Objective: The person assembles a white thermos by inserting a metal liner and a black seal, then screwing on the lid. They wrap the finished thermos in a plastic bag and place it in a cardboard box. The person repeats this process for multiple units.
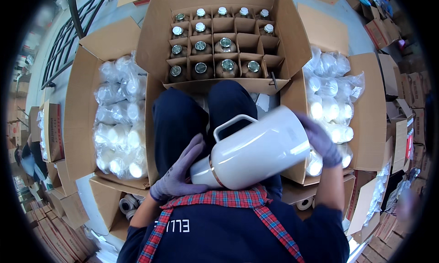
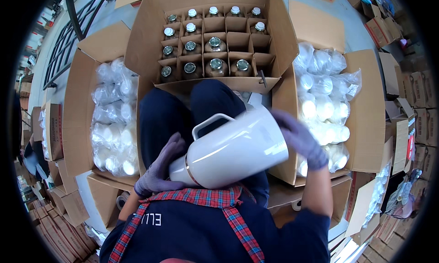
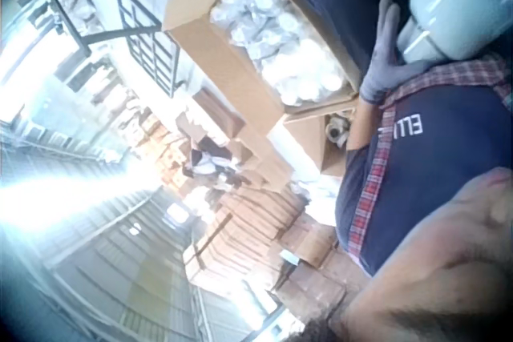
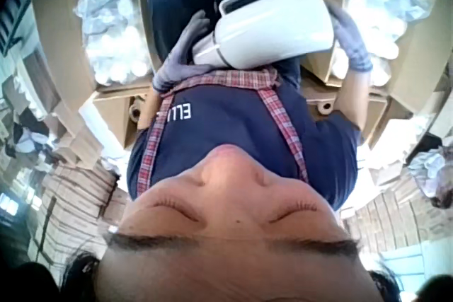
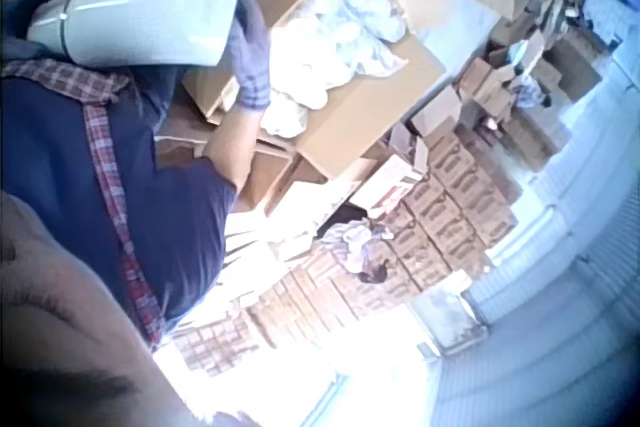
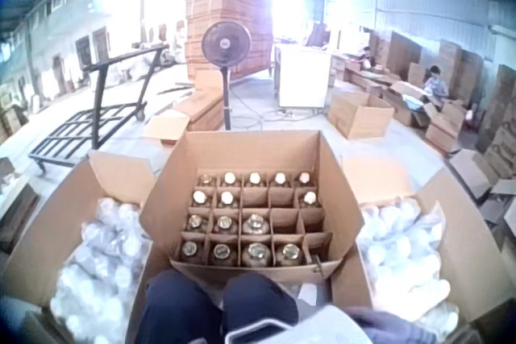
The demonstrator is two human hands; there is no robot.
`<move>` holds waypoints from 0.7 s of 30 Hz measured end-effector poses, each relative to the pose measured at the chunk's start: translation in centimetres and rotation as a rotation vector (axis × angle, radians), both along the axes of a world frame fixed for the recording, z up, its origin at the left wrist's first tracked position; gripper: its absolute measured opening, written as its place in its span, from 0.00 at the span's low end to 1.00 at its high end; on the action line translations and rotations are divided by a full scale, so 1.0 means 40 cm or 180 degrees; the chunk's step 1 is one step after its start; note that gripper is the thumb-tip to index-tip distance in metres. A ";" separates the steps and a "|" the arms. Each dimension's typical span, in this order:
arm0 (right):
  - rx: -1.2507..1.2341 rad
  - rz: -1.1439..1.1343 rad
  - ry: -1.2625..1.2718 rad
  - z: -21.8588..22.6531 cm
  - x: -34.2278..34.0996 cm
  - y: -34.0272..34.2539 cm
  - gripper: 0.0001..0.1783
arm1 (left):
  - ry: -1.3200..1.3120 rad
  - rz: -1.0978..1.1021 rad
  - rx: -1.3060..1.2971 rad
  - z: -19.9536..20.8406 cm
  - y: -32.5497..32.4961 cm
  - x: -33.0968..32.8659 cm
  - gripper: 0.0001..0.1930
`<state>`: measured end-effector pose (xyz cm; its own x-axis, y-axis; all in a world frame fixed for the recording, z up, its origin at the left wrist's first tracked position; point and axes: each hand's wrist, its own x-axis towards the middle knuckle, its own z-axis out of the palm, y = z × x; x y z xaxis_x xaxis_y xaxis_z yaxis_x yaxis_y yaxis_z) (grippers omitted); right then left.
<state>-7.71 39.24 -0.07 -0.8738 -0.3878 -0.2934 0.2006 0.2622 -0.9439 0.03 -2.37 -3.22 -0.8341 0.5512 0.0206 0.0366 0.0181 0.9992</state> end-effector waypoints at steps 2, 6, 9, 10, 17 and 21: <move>0.0125 -0.0503 -0.0386 -0.153 0.216 0.073 0.29 | -0.0668 -0.0136 -0.0020 0.002 -0.012 0.018 0.50; 0.0512 -0.1032 -0.0335 -0.273 0.479 0.055 0.29 | -0.0172 0.0013 -0.1366 0.019 -0.019 -0.067 0.37; 0.1597 -0.0666 0.0455 -0.282 0.476 0.023 0.29 | -0.1603 -0.0463 -0.1127 0.058 -0.091 -0.141 0.39; 0.2112 -0.0469 0.0806 -0.278 0.462 0.014 0.30 | -0.0665 -0.0570 -0.1417 0.085 -0.100 -0.134 0.41; 0.2389 -0.0450 0.1121 -0.282 0.373 -0.016 0.30 | 0.0330 0.0691 -0.0402 0.109 0.083 -0.073 0.45; 0.2069 -0.0772 0.0877 -0.279 0.309 -0.031 0.30 | 0.1576 0.0817 0.0213 0.188 0.109 -0.103 0.45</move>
